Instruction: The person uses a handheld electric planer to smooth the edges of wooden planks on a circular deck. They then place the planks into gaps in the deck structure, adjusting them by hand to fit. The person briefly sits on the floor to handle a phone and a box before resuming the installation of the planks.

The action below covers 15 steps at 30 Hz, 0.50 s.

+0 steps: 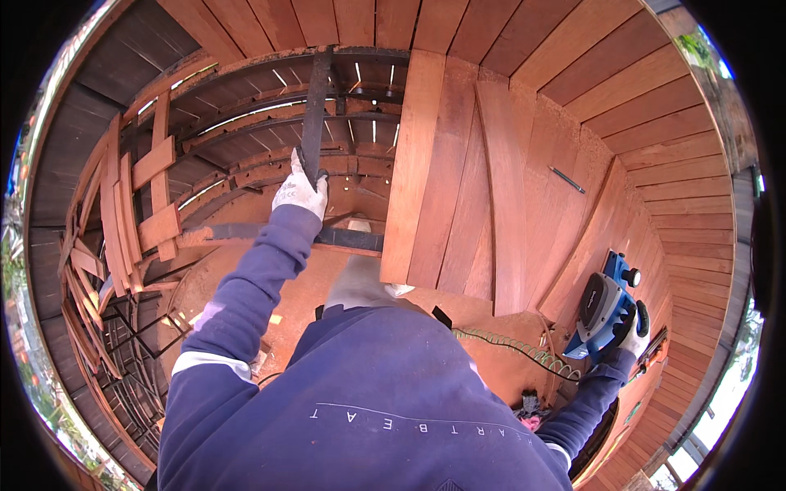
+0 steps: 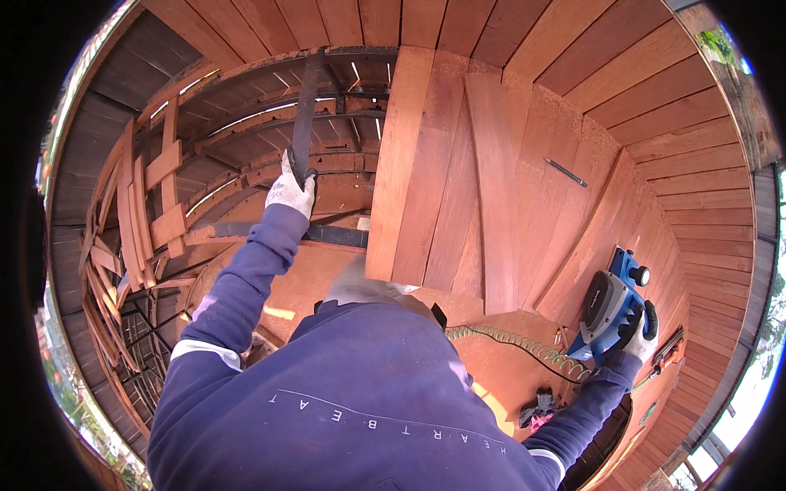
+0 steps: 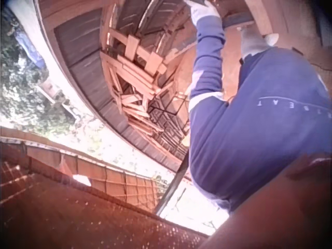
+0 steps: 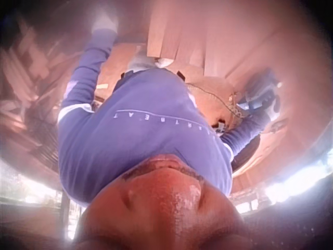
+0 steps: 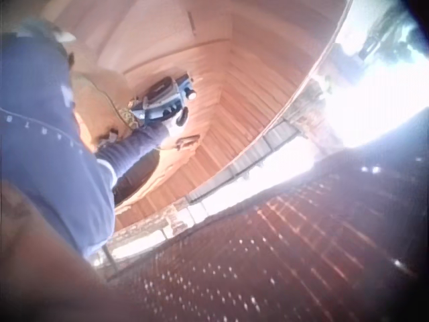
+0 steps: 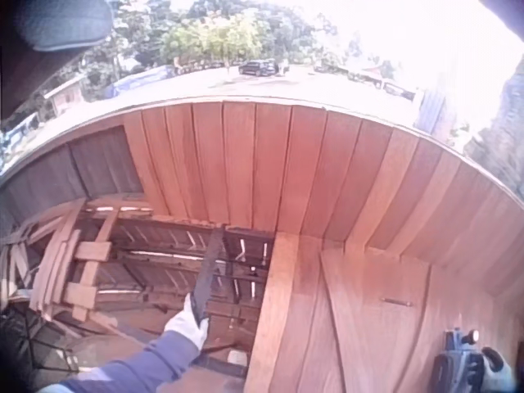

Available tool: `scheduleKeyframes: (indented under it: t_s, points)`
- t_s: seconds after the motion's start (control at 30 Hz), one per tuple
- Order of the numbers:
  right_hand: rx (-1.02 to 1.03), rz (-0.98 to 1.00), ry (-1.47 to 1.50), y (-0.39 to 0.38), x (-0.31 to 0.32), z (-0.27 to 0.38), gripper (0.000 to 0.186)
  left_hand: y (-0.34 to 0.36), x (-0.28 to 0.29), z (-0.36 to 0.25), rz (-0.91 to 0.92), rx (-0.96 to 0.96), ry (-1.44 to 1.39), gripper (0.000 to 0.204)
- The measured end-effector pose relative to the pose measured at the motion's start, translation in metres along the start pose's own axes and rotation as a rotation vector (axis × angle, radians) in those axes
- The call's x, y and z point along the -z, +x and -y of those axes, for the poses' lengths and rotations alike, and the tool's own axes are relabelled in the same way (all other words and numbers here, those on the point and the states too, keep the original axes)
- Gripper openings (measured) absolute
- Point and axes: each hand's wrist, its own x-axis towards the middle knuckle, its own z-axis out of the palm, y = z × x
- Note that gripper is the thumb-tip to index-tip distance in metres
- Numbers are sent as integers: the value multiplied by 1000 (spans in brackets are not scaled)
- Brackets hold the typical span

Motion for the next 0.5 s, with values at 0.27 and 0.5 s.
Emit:
scheduleKeyframes:
  t_s: [0.27,0.5]
  points:
    - [153,-72,-250,18,15,-22,33,-1,6,-1,34,12,-135,78]
    - [837,-524,-973,-52,-24,39,66,9,-5,22,43,-117,-341,86]
